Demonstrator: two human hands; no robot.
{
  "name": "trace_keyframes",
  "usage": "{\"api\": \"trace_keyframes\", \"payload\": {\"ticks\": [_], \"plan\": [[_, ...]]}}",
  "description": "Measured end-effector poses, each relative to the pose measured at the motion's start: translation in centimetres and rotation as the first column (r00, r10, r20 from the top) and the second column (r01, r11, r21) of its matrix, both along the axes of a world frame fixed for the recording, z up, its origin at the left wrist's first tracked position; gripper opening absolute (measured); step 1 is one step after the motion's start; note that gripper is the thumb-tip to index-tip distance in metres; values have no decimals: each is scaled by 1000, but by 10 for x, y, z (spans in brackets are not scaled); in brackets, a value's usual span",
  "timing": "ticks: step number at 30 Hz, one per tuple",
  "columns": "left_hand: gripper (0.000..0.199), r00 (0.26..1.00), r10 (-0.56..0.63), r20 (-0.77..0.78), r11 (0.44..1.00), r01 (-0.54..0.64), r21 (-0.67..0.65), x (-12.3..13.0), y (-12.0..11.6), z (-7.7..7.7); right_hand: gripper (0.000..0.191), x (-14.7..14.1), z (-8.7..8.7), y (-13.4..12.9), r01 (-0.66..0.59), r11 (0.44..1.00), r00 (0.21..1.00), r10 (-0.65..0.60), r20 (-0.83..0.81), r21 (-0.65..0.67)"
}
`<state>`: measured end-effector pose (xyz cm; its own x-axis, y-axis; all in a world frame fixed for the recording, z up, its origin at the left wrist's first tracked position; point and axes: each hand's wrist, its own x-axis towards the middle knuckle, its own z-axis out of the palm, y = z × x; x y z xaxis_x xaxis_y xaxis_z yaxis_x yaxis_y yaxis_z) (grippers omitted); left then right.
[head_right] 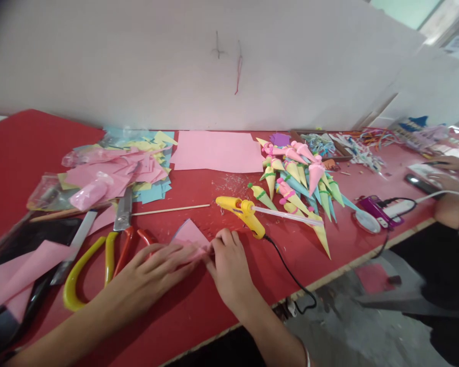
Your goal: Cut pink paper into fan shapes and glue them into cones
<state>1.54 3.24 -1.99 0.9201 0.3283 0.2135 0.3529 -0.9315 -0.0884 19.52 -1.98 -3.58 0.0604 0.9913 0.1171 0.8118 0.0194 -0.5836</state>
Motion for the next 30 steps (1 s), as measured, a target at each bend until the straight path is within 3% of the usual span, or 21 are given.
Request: {"api": "trace_keyframes", "payload": {"ticks": [3, 8, 14, 20, 26, 30], "plan": [[48, 996, -77, -50, 997, 75, -25, 1, -1, -2, 12, 1, -1, 0, 9, 1000, 1000, -9, -9, 25], [46, 996, -57, -74, 997, 60, 44, -1, -6, -9, 12, 1, -2, 1, 22, 999, 1000, -22, 5, 24], [44, 996, 51, -79, 995, -57, -85, -13, -10, -10, 9, 7, -4, -1, 55, 998, 997, -55, -60, 7], [46, 997, 70, -13, 983, -72, -170, -21, -11, -12, 13, 16, -1, -4, 34, 999, 996, -32, -89, 26], [43, 996, 50, 77, 994, -42, -101, -21, -11, -12, 31, 21, -1, -6, -26, 998, 995, 31, -96, 52], [42, 997, 35, 68, 999, -32, -40, -21, -11, -14, 16, 17, -2, -9, -46, 997, 994, 52, -97, 65]]}}
